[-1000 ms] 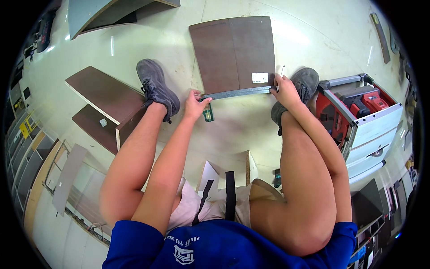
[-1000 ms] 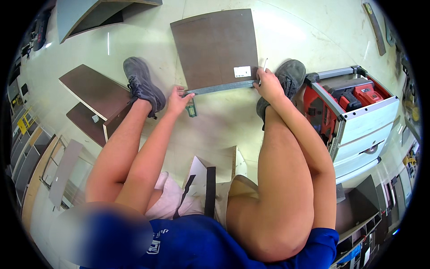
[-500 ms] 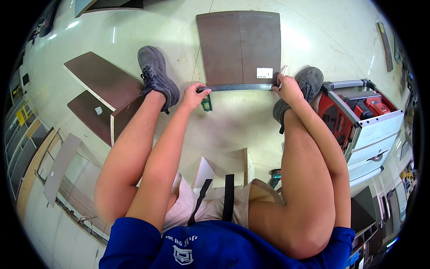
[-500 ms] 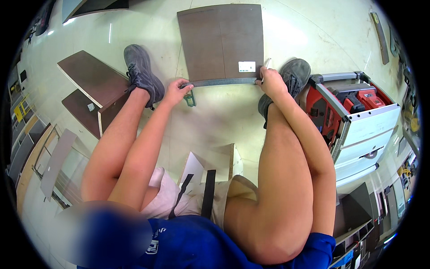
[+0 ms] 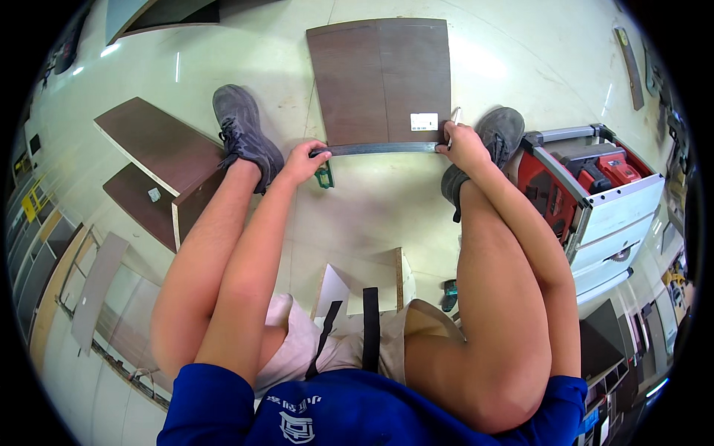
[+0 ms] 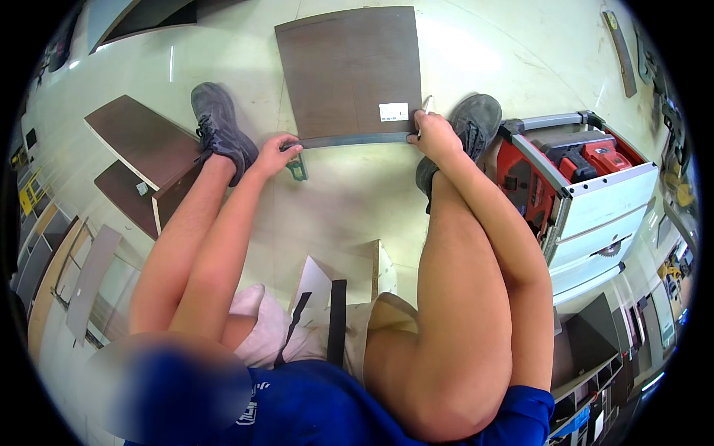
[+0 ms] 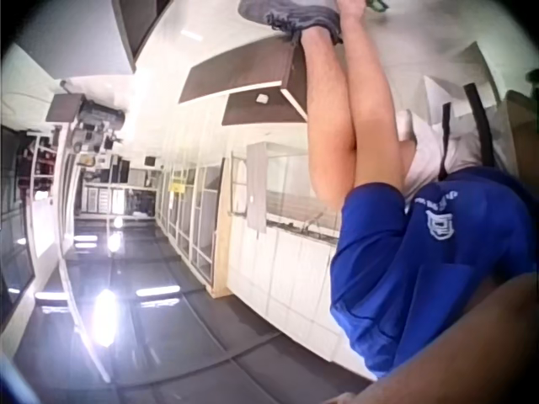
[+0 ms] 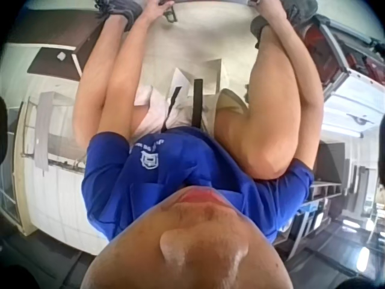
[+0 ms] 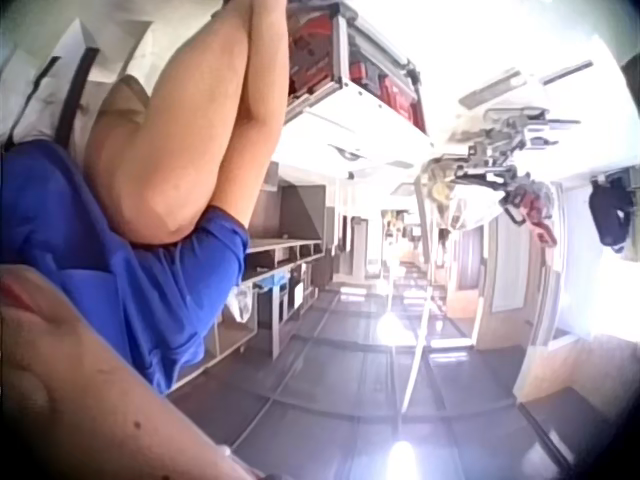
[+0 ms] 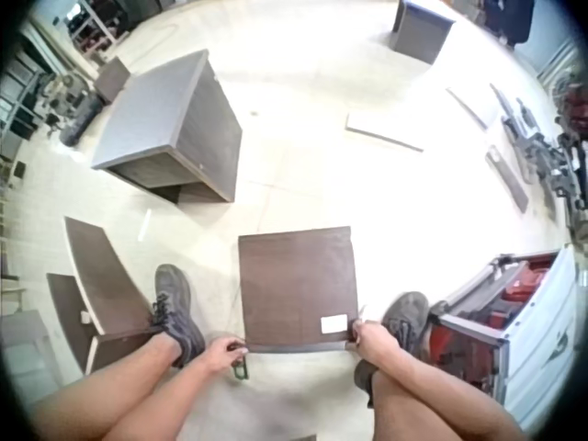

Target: The person measures and marks a wooden board on the floor using a ruler and marker. They then carry the board to a miter saw, position it, and cut it along the marked line.

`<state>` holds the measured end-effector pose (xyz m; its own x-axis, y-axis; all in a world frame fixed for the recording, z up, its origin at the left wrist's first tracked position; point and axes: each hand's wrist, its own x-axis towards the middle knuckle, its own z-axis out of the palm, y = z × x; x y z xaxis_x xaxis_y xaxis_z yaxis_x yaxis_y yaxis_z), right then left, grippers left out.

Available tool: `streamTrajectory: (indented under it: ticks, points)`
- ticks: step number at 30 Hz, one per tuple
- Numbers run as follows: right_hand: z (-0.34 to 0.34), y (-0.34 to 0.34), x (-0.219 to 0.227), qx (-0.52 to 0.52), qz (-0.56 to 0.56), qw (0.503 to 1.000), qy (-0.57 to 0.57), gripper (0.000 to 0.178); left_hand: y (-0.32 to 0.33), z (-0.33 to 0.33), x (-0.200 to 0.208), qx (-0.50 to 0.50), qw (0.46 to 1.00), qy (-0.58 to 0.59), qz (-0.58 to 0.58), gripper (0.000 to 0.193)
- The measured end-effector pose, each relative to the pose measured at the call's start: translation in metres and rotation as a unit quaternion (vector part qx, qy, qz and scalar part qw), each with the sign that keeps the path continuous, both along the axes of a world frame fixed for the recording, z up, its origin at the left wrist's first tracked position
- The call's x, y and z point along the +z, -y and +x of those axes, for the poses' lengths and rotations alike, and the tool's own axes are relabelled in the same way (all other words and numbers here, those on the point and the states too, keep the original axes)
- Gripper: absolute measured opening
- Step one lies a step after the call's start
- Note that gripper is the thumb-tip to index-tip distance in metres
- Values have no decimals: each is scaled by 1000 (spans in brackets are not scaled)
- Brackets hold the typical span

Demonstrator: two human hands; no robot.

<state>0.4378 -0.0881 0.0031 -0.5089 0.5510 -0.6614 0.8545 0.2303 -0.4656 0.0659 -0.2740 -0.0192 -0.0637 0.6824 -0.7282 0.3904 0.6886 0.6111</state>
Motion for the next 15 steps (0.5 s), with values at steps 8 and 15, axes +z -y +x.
streamTrajectory:
  ticks: [8, 15]
  points:
    - [-2, -2, 0, -11, -14, 1000, -3, 31, 1, 6, -5, 26, 998, -63, -11, 34]
    - [4, -2, -5, -7, -8, 1000, -13, 29, -4, 34, 9, 36, 982, -186, -15, 39]
